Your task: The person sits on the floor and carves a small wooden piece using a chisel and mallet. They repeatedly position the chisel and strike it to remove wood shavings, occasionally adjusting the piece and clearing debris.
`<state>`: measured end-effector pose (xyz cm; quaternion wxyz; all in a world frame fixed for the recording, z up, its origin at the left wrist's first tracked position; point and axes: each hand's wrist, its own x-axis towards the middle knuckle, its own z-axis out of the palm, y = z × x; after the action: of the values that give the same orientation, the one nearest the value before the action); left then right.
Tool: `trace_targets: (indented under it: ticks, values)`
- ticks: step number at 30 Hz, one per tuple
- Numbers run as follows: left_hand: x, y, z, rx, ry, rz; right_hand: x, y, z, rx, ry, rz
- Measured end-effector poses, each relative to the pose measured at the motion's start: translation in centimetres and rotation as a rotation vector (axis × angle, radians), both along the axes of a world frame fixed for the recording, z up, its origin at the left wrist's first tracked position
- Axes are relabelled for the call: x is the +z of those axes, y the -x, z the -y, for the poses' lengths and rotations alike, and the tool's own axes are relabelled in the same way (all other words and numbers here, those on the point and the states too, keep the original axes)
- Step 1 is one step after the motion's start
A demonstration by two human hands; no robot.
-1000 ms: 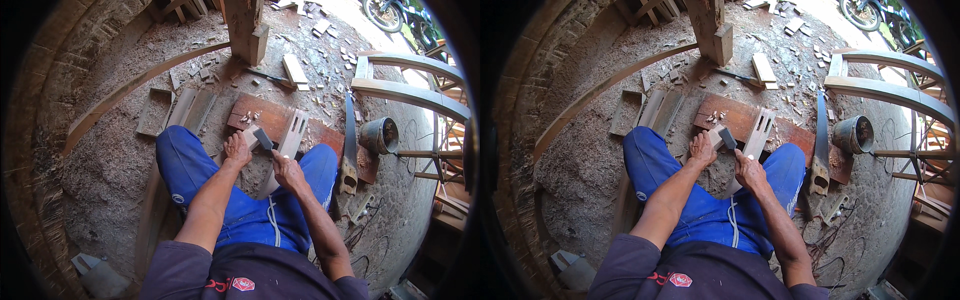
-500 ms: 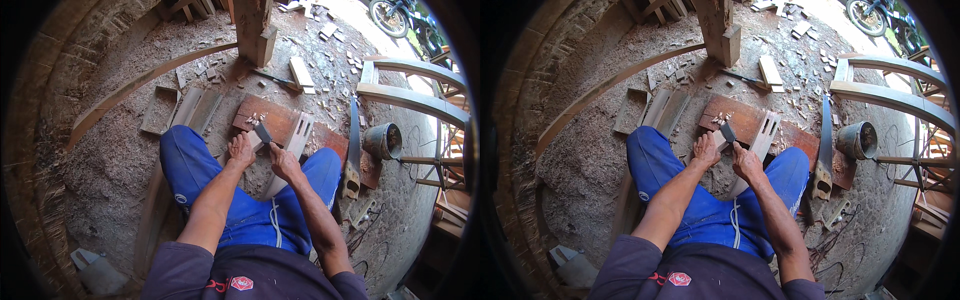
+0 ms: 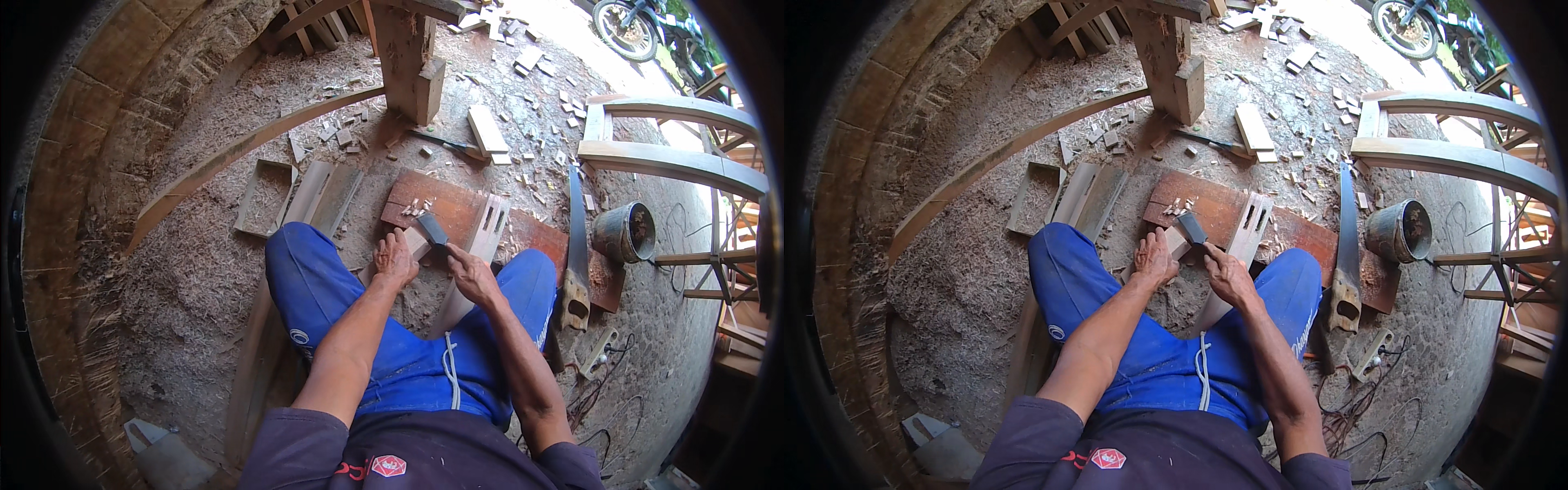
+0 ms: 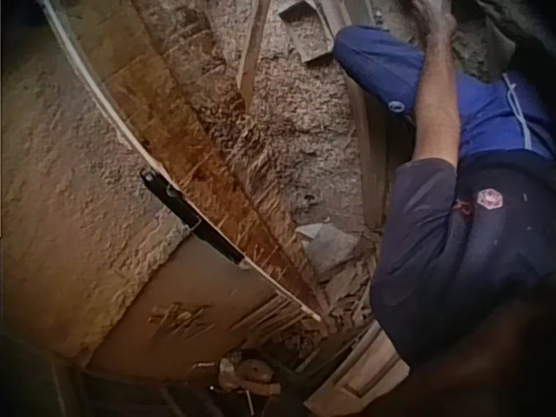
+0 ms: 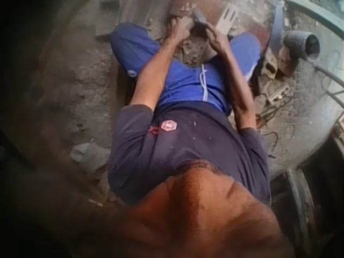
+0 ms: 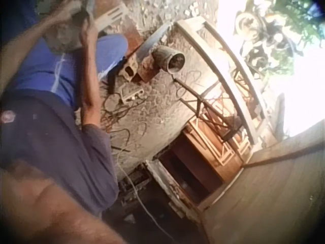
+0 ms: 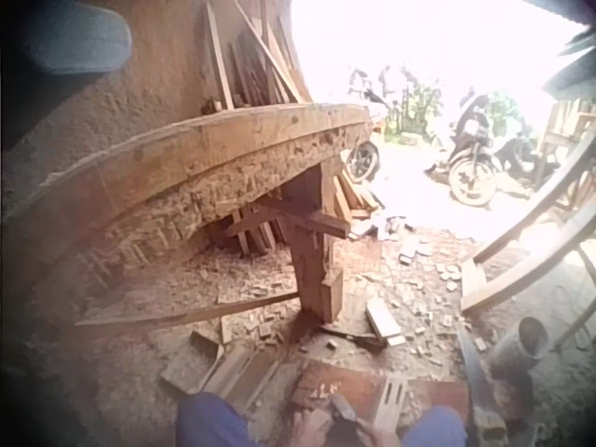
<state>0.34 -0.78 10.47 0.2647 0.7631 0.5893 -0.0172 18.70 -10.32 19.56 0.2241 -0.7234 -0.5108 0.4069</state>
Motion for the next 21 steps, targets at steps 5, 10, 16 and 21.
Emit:
trace_targets:
  ticks: [5,10,16,21]
  values:
    - [-0.6,1.3,-1.2,0.09,0.363,0.263,-3.0,-1.3,3.2,-0.364,-0.193,-0.09]
    - [-2.9,2.2,-0.1,0.468,-0.034,0.28,-2.2,-1.2,2.5,-0.456,-0.176,-0.224]
    - [1.1,-2.6,2.2,0.266,0.016,-0.101,-2.2,-1.0,2.9,-0.425,-0.195,-0.108]
    - [-2.3,-0.5,1.1,0.317,-0.002,-0.037,-1.4,0.3,3.5,-0.288,-0.312,0.014]
